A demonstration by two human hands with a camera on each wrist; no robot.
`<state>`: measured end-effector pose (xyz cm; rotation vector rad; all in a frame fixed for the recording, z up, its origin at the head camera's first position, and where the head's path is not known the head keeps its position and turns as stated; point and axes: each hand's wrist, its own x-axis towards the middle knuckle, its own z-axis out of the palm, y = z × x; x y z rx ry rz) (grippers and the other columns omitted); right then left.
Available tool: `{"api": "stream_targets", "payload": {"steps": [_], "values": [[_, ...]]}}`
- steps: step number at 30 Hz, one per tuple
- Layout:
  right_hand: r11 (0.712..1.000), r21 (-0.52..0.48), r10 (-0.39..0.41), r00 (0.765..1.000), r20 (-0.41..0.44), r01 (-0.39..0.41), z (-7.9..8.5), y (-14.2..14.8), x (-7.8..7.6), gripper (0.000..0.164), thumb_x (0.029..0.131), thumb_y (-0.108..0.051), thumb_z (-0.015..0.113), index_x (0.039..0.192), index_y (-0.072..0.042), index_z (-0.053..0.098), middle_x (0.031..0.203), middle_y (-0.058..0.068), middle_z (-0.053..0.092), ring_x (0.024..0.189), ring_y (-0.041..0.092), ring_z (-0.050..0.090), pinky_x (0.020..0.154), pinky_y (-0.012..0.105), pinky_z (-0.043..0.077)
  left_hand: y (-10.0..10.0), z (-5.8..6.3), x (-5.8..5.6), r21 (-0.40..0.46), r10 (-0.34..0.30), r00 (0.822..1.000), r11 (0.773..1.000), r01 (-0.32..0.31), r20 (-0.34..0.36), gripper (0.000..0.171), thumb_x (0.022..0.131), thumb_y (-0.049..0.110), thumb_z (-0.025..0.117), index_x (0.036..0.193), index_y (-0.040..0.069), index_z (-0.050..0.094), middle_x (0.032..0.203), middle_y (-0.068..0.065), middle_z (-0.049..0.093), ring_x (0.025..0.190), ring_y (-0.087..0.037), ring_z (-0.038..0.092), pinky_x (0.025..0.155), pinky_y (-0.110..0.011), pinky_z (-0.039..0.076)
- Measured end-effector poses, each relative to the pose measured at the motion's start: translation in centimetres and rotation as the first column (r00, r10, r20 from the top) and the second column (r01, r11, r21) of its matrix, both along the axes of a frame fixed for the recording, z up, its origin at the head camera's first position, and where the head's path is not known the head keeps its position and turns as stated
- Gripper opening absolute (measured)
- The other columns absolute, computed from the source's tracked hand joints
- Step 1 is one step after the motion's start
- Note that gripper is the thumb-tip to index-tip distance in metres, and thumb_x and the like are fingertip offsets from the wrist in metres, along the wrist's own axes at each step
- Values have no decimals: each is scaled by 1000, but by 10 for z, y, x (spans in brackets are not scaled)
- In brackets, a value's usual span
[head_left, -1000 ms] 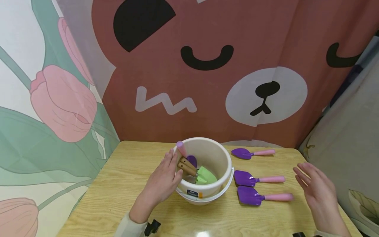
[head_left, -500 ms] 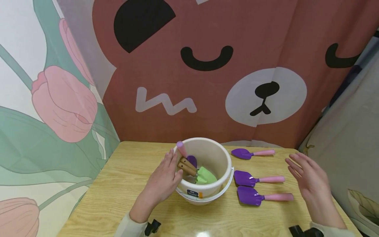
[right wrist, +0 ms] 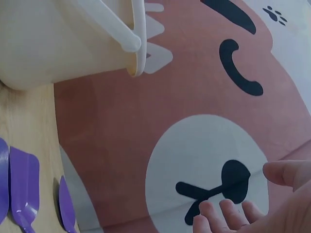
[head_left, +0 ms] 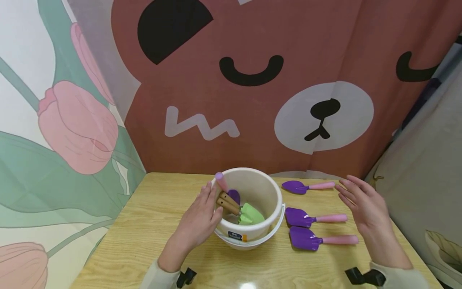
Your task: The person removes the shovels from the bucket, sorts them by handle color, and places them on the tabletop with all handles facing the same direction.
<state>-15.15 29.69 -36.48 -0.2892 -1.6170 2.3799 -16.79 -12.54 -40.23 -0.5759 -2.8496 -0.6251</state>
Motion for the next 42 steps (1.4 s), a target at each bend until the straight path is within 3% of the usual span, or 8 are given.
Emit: {"api": "stream_targets", "payload": {"steps": [10, 19, 25, 28, 36, 42], "values": [[981, 138, 147, 987, -68, -137, 13, -23, -8, 28, 98, -17, 67, 124, -19, 59, 109, -14, 70, 102, 4, 70, 86, 15, 55, 0, 0, 0, -2, 4, 1000, 1000, -4, 5, 68, 107, 42, 37, 162, 6, 21, 169, -13, 10, 155, -31, 15, 124, -46, 22], [939, 299, 190, 981, -44, -168, 24, -49, -14, 39, 97, -25, 69, 131, -17, 53, 113, -14, 67, 106, 2, 67, 90, 14, 53, 0, -1, 0, 11, 5, 1000, 1000, -5, -4, 67, 107, 38, 41, 162, 6, 22, 169, -15, 13, 154, -31, 15, 124, -46, 23], [903, 385, 206, 978, -4, -189, 32, -66, -18, 55, 95, -34, 71, 141, -12, 49, 118, -14, 65, 108, 2, 65, 91, 15, 52, 0, -1, 1, 9, 3, 1000, 1000, -3, -8, 67, 107, 40, 39, 161, 5, 22, 169, -15, 13, 154, -31, 16, 124, -46, 22], [887, 413, 223, 975, 7, -206, 36, -74, -21, 59, 96, -35, 70, 144, -10, 47, 120, -14, 63, 112, 2, 64, 98, 19, 51, 0, -1, 1, 9, 1, 1000, 1000, -1, -13, 67, 107, 40, 39, 161, 5, 22, 168, -16, 13, 154, -32, 16, 124, -46, 22], [874, 424, 253, 967, 21, -238, 44, -89, -29, 60, 96, -33, 70, 145, -8, 47, 122, -11, 62, 113, 5, 63, 117, 45, 38, 1, -1, 1, 15, 4, 1000, 1000, -4, -12, 67, 106, 40, 39, 162, 6, 21, 168, -14, 11, 154, -32, 15, 124, -46, 22], [855, 452, 260, 964, 50, -254, 47, -97, -32, 67, 96, -34, 70, 151, -6, 42, 133, -1, 58, 115, 5, 61, 117, 46, 37, 1, -2, 1, 27, 3, 1000, 1000, -3, -12, 67, 107, 37, 43, 161, 6, 22, 168, -14, 12, 154, -32, 15, 124, -46, 22]]}}
